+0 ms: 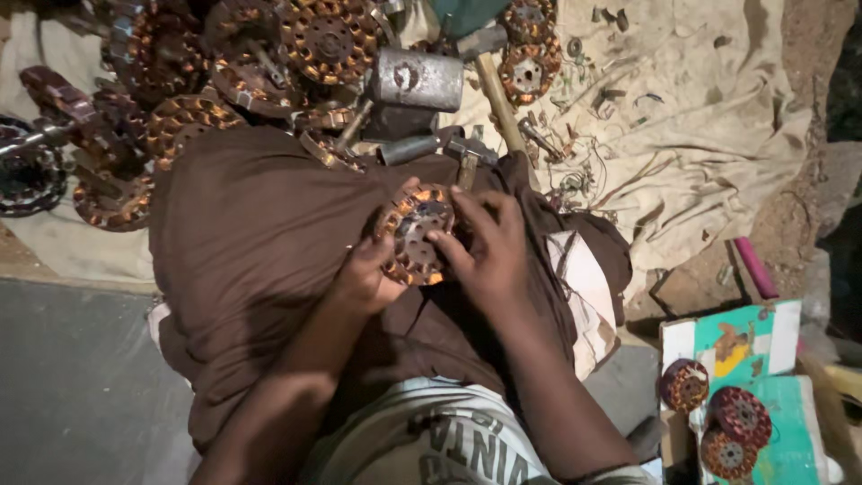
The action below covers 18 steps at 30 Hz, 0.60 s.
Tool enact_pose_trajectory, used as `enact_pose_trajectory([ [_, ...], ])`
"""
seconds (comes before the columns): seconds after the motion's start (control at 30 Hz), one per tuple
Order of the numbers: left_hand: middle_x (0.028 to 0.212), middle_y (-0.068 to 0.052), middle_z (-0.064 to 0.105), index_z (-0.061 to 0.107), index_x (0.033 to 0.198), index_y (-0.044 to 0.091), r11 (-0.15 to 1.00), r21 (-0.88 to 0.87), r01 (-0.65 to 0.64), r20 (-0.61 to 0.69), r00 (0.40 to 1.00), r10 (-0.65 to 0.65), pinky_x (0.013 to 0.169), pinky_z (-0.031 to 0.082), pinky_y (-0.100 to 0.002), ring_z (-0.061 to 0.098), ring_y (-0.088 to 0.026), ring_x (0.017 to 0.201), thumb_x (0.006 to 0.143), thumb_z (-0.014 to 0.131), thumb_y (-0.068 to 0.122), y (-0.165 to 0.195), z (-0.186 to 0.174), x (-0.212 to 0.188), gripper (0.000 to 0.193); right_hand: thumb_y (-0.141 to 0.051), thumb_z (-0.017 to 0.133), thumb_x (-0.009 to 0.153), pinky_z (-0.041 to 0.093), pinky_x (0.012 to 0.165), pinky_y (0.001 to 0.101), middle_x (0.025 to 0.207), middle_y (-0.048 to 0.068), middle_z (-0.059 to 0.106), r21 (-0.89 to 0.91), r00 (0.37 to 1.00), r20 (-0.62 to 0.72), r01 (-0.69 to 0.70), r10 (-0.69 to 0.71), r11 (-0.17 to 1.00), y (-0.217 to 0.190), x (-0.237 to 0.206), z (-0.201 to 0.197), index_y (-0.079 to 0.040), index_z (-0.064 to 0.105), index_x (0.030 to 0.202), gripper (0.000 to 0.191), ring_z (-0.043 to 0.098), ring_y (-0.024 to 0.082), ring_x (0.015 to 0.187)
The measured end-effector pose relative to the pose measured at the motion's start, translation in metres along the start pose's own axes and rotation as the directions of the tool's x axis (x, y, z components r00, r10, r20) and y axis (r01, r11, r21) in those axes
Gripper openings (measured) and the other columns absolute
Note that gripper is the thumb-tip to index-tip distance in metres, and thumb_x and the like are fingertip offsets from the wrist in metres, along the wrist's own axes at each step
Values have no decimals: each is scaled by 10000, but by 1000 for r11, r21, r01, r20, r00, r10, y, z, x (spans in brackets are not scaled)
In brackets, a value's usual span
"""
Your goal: The person sits on the ground with a pile of electric motor rotors on a tarp and dismantles them one at a time. They hold each rotor, strike it with a hammer against a chisel-like bar to break the assembly, pull off copper winding pieces and small parts, and set the separated pieces aside on the cloth.
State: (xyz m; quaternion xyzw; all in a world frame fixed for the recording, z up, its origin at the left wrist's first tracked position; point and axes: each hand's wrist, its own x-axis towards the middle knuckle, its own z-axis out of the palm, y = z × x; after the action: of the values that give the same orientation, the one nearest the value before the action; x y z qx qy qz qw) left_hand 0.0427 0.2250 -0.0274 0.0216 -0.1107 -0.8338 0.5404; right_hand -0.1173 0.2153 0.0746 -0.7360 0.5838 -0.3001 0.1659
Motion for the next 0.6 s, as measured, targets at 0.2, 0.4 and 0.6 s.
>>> enact_pose_trajectory([
  [0.2, 1458, -113, 567, 385, 1562, 36, 962, 266, 64, -223, 975, -3, 1093, 507, -393, 577, -214, 1304, 914, 627, -59, -8, -11, 3, 698, -32, 751, 714, 468, 917, 441, 1058, 129, 637, -107, 967, 37, 255, -253, 961, 16, 12, -7, -95, 750, 1144, 434, 583, 318, 1031],
  [0.4, 1323, -93, 657, 521, 1443, -22, 903, 411, 129, -314, 949, 7, 1060, 524, -367, 629, -190, 1206, 924, 643, -90, -27, -26, 5, 538, -52, 736, 952, 514, 857, 339, 993, 96, 653, 151, 987, 150, 35, -58, 988, 25, 25, -31, -51, 695, 1086, 140, 652, 250, 935],
  [0.6, 1236, -119, 693, 528, 1397, -8, 959, 272, 81, -400, 916, 36, 975, 572, -406, 688, -219, 1103, 924, 645, -53, -20, -29, 6, 489, -175, 728, 901, 538, 711, 335, 1066, 53, 633, 268, 895, -11, -427, 446, 864, 49, 53, -55, -29, 479, 1418, 593, 622, 162, 843],
])
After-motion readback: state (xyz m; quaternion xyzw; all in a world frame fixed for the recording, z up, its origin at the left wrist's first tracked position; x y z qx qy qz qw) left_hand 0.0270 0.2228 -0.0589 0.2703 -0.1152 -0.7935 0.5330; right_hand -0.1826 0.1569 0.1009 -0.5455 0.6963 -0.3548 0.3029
